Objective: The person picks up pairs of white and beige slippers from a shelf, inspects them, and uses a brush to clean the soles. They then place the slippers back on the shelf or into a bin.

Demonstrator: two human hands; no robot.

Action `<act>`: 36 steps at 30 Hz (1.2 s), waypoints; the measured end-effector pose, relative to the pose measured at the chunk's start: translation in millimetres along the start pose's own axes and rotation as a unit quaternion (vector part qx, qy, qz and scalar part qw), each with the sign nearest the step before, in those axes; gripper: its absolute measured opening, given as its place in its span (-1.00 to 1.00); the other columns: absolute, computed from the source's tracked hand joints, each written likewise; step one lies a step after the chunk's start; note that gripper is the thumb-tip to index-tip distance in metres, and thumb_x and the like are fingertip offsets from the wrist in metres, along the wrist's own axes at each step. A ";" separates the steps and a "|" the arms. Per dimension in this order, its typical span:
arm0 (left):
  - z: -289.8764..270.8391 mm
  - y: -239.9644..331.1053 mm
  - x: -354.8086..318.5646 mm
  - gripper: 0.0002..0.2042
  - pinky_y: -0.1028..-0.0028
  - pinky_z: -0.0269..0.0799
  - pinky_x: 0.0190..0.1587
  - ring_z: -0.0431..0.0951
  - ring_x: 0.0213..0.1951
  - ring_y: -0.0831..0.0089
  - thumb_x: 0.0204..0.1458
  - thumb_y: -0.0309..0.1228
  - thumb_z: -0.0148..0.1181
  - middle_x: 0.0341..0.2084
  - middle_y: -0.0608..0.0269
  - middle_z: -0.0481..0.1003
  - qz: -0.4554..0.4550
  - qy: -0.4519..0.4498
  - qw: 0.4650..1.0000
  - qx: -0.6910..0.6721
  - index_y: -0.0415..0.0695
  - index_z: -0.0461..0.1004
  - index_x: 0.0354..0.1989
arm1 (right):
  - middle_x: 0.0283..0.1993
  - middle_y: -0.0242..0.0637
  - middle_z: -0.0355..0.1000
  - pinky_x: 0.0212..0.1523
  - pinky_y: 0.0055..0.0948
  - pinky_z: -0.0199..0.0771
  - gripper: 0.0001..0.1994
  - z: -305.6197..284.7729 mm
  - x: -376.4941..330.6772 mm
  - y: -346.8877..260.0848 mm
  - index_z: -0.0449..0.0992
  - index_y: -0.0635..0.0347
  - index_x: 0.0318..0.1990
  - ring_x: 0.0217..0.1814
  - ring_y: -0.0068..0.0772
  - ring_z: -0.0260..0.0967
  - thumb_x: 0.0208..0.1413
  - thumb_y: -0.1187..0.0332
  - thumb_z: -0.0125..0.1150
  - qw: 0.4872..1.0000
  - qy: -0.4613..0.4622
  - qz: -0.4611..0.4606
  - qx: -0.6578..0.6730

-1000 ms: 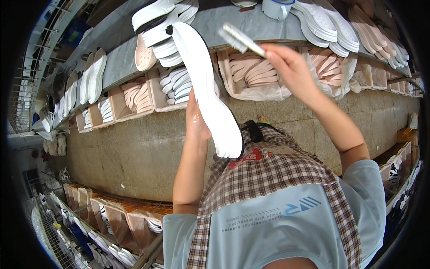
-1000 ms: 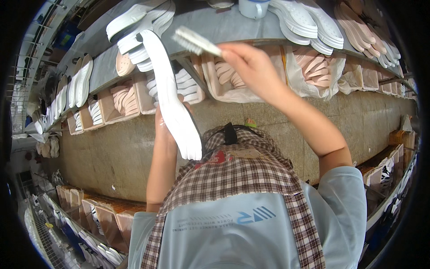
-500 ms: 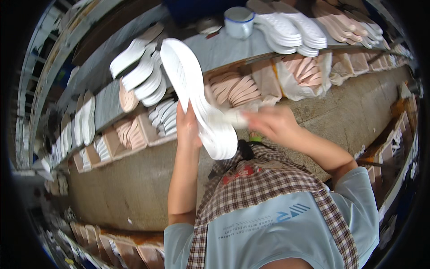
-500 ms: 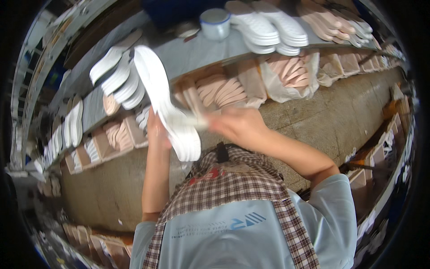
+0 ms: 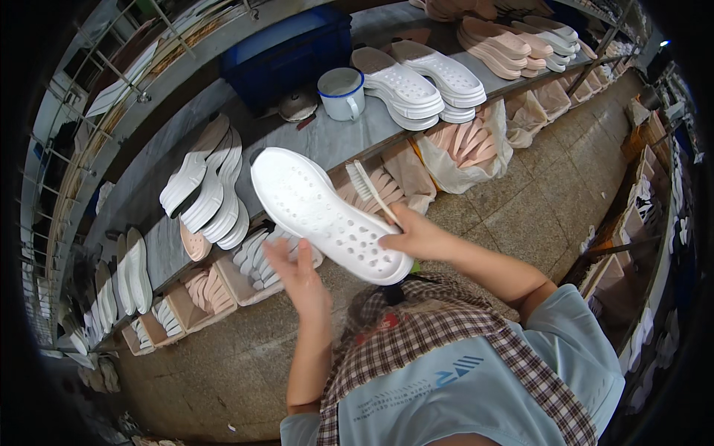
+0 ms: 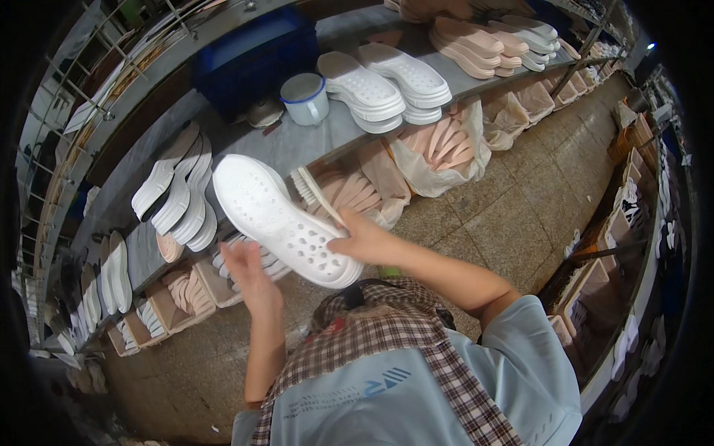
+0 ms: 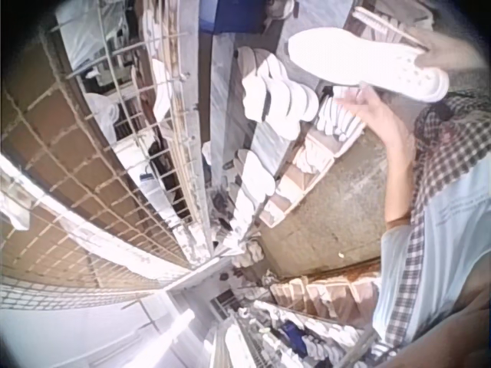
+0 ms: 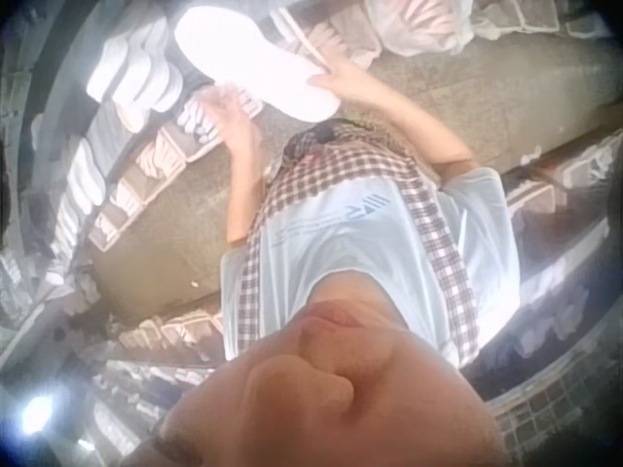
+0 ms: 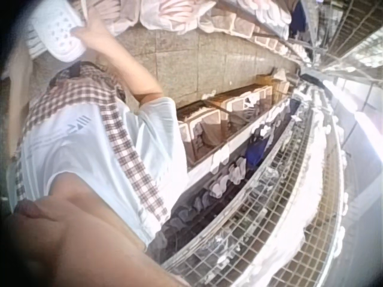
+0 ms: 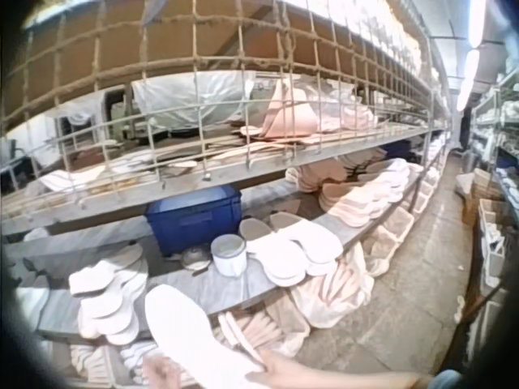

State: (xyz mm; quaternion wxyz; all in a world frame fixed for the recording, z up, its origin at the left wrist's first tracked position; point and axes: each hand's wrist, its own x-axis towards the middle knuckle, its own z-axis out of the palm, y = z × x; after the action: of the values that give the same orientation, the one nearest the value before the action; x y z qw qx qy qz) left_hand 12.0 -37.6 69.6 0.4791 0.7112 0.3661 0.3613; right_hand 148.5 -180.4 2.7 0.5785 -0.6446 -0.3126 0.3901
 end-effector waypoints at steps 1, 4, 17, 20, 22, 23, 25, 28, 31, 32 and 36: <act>-3.7 6.3 4.0 -0.32 0.19 -0.02 0.27 0.09 0.26 0.12 0.06 -0.46 0.15 0.23 -0.16 0.04 0.052 0.036 0.989 0.132 -0.31 -0.11 0.28 | -0.29 -0.02 0.38 -0.22 -0.34 0.40 -0.57 -11.5 3.0 -1.4 0.30 0.42 -0.21 -0.22 -0.21 0.40 -0.12 0.28 0.29 0.999 -0.003 0.028 -0.039; -13.5 23.7 17.9 -0.25 0.05 -0.10 0.28 0.11 0.28 0.03 -0.17 -0.12 0.35 0.20 -0.11 0.18 0.290 -0.220 0.838 0.406 -0.30 0.22 0.16 | -0.32 -0.05 0.39 -0.29 -0.35 0.40 -0.58 -39.3 6.1 -8.3 0.30 0.42 -0.19 -0.28 -0.26 0.41 -0.15 0.32 0.27 0.991 -0.114 -0.037 -0.061; -41.9 -31.6 51.1 -0.53 0.37 0.44 -0.12 0.53 -0.16 0.29 0.00 -0.28 0.24 -0.22 0.18 0.52 -0.161 -0.249 0.947 0.126 -0.27 0.33 0.04 | -0.45 -0.13 0.45 -0.22 -0.24 0.40 -0.42 -108.6 115.2 -56.7 0.50 0.31 -0.30 -0.34 -0.22 0.41 0.25 -0.09 -0.23 0.981 0.106 -0.091 -0.132; -54.6 -67.2 54.6 -0.61 0.36 0.45 -0.11 0.51 -0.14 0.33 0.13 -0.33 0.09 -0.14 0.20 0.47 -0.190 -0.018 0.966 -0.173 -0.26 0.27 0.08 | -0.36 -0.09 0.48 -0.20 -0.24 0.38 -0.61 -158.5 184.3 -62.5 0.54 0.19 -0.32 -0.27 -0.08 0.44 0.18 0.05 -0.05 0.894 0.170 -0.163 -0.382; -59.4 -85.3 56.2 -0.63 0.36 0.46 -0.10 0.50 -0.13 0.37 0.16 -0.33 0.04 -0.12 0.20 0.45 -0.205 0.001 0.951 -0.231 -0.24 0.25 0.10 | -0.31 -0.11 0.50 -0.18 -0.22 0.40 -0.68 -156.8 227.7 -51.5 0.56 0.12 -0.28 -0.22 -0.06 0.44 0.12 0.10 0.00 0.872 0.127 -0.139 -0.452; -61.5 -91.4 54.4 -0.63 0.36 0.46 -0.09 0.49 -0.12 0.38 0.18 -0.33 0.01 -0.10 0.20 0.45 -0.179 -0.019 0.941 -0.288 -0.23 0.24 0.10 | -0.28 -0.12 0.51 -0.17 -0.20 0.41 -0.71 -150.7 247.0 -49.3 0.57 0.09 -0.26 -0.20 -0.04 0.45 0.10 0.13 0.03 0.854 0.119 -0.161 -0.479; -61.9 -99.2 47.4 -0.63 0.35 0.47 -0.09 0.50 -0.13 0.38 0.16 -0.31 0.05 -0.12 0.23 0.47 -0.215 -0.016 0.914 -0.343 -0.17 0.27 0.10 | -0.27 -0.15 0.52 -0.18 -0.18 0.43 -0.75 -134.2 266.8 -49.8 0.58 0.04 -0.23 -0.19 -0.08 0.47 0.02 0.18 0.07 0.815 0.070 -0.098 -0.567; -57.9 -104.9 30.9 -0.60 0.36 0.48 -0.10 0.51 -0.16 0.38 0.10 -0.24 0.14 -0.15 0.20 0.49 -0.237 0.000 0.898 -0.370 -0.18 0.32 0.04 | -0.27 -0.17 0.53 -0.17 -0.19 0.44 -0.77 -119.3 264.3 -58.2 0.59 0.02 -0.30 -0.18 -0.14 0.49 0.00 0.17 0.06 0.762 0.019 -0.022 -0.646; -53.0 -112.1 21.5 -0.78 0.36 0.52 -0.45 0.52 -0.52 0.31 0.06 -0.29 0.08 -0.51 0.20 0.48 -0.246 0.012 0.880 -0.407 -0.16 0.44 -0.22 | -0.22 -0.10 0.52 -0.16 -0.21 0.46 -0.75 -125.0 252.3 -65.7 0.57 0.14 -0.24 -0.16 -0.08 0.48 0.00 0.25 0.06 0.785 0.077 -0.104 -0.606; -54.4 -114.0 21.5 -0.78 0.36 0.51 -0.46 0.52 -0.52 0.32 0.06 -0.28 0.08 -0.52 0.21 0.48 -0.258 0.039 0.877 -0.403 -0.16 0.44 -0.23 | -0.22 -0.12 0.51 -0.12 -0.23 0.44 -0.73 -128.7 249.4 -66.1 0.55 0.13 -0.22 -0.14 -0.11 0.47 0.01 0.20 0.05 0.781 0.092 -0.142 -0.602; -64.2 -111.7 29.7 -0.58 0.34 0.41 -0.15 0.46 -0.21 0.37 0.12 -0.14 0.08 -0.21 0.23 0.44 -0.280 0.026 0.889 -0.360 -0.18 0.30 0.02 | -0.20 -0.16 0.50 -0.09 -0.34 0.40 -0.72 -122.8 236.4 -61.6 0.54 0.12 -0.14 -0.12 -0.23 0.46 0.09 0.20 0.07 0.811 0.067 -0.102 -0.572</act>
State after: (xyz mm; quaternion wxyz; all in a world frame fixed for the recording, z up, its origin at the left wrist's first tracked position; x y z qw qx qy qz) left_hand -49.0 45.4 -13.2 0.7740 0.3477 0.4072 0.3379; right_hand 376.0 -31.8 33.5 0.1617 -0.8478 -0.5038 0.0356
